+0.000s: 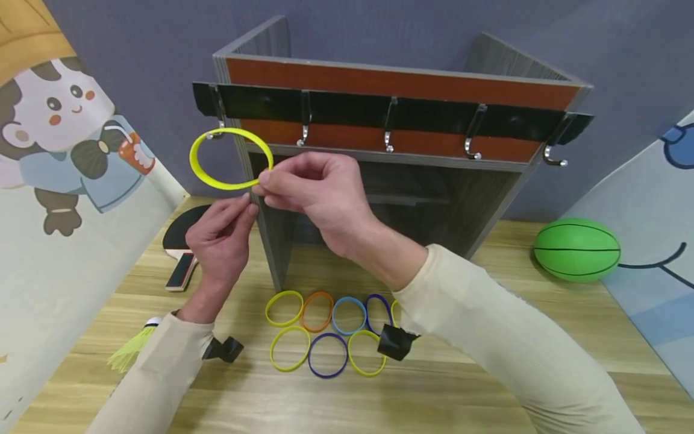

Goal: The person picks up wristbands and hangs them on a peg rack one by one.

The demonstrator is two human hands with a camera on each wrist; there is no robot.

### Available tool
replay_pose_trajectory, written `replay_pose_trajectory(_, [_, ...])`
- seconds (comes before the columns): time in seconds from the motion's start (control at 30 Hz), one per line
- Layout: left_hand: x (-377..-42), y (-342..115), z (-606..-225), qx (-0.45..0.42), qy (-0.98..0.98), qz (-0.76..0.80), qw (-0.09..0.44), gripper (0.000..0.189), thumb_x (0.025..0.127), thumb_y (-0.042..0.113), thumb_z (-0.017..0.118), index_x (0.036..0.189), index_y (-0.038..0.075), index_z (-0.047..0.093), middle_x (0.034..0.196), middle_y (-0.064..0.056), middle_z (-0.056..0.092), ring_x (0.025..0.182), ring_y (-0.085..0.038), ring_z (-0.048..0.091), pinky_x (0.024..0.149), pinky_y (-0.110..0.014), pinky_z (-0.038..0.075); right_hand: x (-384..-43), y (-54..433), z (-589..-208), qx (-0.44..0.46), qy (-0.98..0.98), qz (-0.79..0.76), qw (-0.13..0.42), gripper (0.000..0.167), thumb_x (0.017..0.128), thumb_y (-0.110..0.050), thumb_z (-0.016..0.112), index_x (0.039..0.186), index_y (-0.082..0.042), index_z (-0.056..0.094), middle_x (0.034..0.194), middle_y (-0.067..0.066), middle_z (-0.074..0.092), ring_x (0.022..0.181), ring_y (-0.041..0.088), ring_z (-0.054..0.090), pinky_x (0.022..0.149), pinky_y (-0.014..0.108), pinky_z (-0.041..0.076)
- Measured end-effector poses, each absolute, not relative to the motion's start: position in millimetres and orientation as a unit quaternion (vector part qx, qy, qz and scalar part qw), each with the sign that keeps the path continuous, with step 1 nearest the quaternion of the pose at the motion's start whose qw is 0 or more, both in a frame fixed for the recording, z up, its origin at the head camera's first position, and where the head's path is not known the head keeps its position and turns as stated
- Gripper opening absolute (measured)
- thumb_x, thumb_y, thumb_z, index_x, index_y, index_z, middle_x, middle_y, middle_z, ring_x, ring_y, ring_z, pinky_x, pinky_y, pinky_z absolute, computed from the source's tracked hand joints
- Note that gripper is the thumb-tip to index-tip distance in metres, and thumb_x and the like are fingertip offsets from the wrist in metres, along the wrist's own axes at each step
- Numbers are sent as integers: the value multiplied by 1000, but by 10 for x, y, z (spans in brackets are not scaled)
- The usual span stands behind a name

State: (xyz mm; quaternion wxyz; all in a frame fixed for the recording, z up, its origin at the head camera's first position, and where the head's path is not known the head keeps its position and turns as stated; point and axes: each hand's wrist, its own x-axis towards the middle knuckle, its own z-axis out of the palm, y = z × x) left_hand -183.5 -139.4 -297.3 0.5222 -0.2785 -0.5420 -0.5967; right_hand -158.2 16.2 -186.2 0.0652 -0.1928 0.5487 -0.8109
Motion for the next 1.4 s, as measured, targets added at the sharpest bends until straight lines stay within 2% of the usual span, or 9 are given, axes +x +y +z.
replay_pose_trajectory(0.23, [-1833,-1395,-2991,-274,-545,-593,525,26,79,8,77,89,-14,69,80,-23,67,68,-13,60,60,-19,45,-1602,230,-1902,-211,590,-777,56,13,83,6,68,91,14,63,82,20,67,79,27,68,74,39,54])
replay_pose_trajectory(1.0, [-1802,-1391,-2984,-259,-558,-591,522,23,78,4,77,87,-15,69,79,-21,67,64,-11,57,57,-17,42,-1623,469,-1962,-216,672,-707,30,10,81,0,73,87,6,69,86,14,69,79,25,68,72,37,54])
replay_pose_trajectory(1.13, [-1798,-1398,-2987,-260,-558,-592,520,23,78,4,77,85,-16,68,78,-20,66,65,-12,57,57,-17,42,-1619,537,-1999,-217,681,-699,32,9,80,-1,74,86,5,69,83,15,69,78,26,67,71,38,55])
replay_pose_trajectory(1.4, [-1808,-1403,-2985,-269,-550,-598,517,28,77,7,78,89,-16,68,80,-22,67,65,-12,57,57,-17,42,-1572,682,-2080,-231,712,-662,46,8,81,-5,75,84,2,71,77,16,67,72,30,65,67,40,55])
